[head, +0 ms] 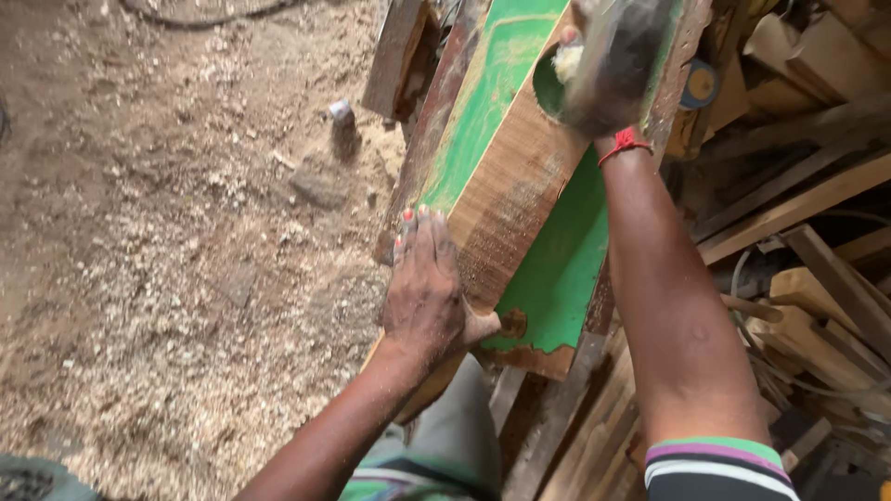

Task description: The person uses a hand plane to smooth and shape a wooden piece on a green workbench. They repeatedly push the plane along the wood, removing shavings and refining the surface.

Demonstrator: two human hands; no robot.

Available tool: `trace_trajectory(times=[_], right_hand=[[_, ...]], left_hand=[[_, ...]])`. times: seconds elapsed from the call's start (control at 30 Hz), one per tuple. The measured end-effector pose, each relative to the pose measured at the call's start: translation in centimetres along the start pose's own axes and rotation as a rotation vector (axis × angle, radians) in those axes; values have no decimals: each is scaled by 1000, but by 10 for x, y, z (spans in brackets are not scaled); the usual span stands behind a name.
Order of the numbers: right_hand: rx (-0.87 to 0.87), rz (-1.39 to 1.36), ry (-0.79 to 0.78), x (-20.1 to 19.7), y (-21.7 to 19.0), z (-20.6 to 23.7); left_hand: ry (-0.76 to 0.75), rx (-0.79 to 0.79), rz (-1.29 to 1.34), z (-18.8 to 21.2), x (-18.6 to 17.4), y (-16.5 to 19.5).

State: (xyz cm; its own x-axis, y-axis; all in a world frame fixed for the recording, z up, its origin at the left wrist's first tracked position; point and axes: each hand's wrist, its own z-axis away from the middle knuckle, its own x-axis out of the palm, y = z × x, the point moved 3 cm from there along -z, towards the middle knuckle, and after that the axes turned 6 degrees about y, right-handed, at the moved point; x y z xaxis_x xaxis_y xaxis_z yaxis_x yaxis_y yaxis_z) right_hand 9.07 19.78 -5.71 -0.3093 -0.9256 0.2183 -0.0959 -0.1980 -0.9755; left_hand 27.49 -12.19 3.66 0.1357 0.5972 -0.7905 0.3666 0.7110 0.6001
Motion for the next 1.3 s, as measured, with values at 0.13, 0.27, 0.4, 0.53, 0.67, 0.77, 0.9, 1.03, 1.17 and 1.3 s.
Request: trace_trajectory(times=[0.13, 0.27, 0.4, 0.53, 0.67, 0.77, 0.9, 1.03, 1.17, 1.3], right_hand=[[22, -188, -60, 6, -5, 0], [40, -280, -89, 7, -7, 0], [64, -352, -130, 12, -10, -1], [93, -436, -186, 18, -14, -2], [114, -506, -216, 19, -12, -1], [165, -637, -260, 20, -9, -1], [45, -425, -253, 21, -12, -4], [44, -313, -148, 20, -14, -2], [34, -268, -92, 23, -25, 5], [-3, -150, -11, 25, -31, 11]], left_hand=[[-2, 8, -12, 0, -1, 0], [-25, 15, -30, 0, 0, -1], [-14, 14, -48, 0, -1, 0], [8, 14, -44, 0, -2, -1], [47, 48, -50, 1, -2, 0], [43, 48, -45, 3, -3, 2], [18, 44, -55, 0, -5, 6], [40, 47, -76, -3, -6, 9], [-14, 50, -78, -2, -5, 8], [-10, 65, -71, -3, -8, 7]])
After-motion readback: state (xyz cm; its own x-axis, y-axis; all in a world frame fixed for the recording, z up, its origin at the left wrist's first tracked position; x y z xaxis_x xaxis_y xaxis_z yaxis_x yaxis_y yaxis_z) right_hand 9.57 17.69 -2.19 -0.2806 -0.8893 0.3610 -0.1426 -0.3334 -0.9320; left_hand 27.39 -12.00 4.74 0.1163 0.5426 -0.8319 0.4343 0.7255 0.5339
